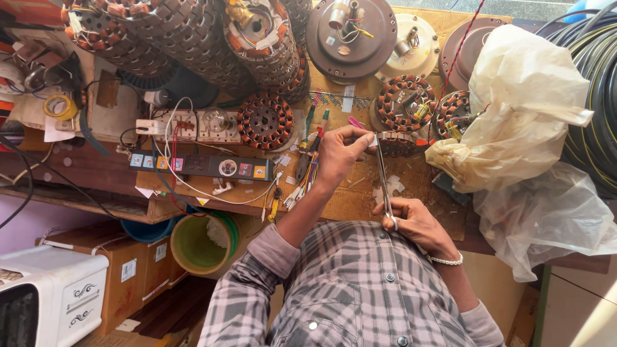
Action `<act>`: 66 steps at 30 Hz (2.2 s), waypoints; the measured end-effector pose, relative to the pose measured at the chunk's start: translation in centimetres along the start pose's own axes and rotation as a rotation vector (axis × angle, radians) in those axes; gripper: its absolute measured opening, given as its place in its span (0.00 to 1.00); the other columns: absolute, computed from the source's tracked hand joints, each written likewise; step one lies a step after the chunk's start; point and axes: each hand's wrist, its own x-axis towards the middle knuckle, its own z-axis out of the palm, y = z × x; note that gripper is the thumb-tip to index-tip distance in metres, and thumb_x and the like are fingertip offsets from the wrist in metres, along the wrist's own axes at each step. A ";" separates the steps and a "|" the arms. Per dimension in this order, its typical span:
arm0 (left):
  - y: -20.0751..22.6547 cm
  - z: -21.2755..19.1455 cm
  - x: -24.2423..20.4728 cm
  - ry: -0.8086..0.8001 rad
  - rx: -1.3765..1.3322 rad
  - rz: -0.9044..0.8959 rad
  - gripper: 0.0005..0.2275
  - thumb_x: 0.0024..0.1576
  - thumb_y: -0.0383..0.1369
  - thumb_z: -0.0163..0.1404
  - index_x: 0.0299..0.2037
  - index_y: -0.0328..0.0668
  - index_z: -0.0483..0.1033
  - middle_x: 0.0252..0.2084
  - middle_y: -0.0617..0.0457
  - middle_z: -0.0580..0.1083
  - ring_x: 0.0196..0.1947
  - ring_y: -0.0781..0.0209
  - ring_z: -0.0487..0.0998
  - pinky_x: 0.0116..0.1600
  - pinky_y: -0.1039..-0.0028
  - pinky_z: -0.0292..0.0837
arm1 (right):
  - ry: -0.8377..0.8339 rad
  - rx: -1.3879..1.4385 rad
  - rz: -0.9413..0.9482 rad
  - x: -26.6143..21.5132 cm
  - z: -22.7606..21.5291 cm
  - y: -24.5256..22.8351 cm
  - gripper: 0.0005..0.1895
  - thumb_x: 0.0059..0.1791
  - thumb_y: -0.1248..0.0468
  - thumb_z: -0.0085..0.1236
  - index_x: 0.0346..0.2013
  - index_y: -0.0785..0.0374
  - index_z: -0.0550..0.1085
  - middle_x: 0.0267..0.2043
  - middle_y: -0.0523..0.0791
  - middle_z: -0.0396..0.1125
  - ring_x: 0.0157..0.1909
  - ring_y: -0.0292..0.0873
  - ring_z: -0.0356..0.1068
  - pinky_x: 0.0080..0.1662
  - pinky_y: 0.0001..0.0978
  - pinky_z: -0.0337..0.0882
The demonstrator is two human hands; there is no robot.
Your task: The person assembles small electrical components on a workbench. They use scissors to cut small white plastic pieces and insert them into a circular copper-wound stator. The person handles multiple stators and wires during the process.
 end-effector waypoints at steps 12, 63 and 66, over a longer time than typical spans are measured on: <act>0.1 -0.7 0.1 -0.037 -0.013 -0.001 0.08 0.60 0.32 0.56 0.43 0.34 0.82 0.36 0.52 0.83 0.36 0.67 0.85 0.34 0.78 0.80 | -0.020 -0.004 -0.007 -0.1 0.5 -0.7 0.16 0.42 0.64 0.65 0.42 0.69 0.78 0.29 0.38 0.69 0.32 0.30 0.63 0.35 0.23 0.64; 1.1 -1.6 -1.8 -0.045 -0.026 0.085 0.07 0.59 0.28 0.57 0.44 0.33 0.83 0.37 0.49 0.83 0.37 0.68 0.85 0.40 0.81 0.77 | -0.102 -0.059 -0.154 0.8 0.7 0.1 0.26 0.43 0.59 0.69 0.52 0.70 0.77 0.31 0.39 0.68 0.34 0.31 0.64 0.37 0.25 0.66; 1.2 -1.6 -1.9 -0.062 -0.046 0.082 0.07 0.58 0.28 0.57 0.43 0.32 0.82 0.46 0.48 0.82 0.37 0.67 0.85 0.39 0.81 0.77 | -0.063 -0.119 -0.139 0.7 0.5 0.4 0.23 0.42 0.58 0.69 0.47 0.70 0.79 0.30 0.39 0.69 0.33 0.31 0.65 0.37 0.26 0.67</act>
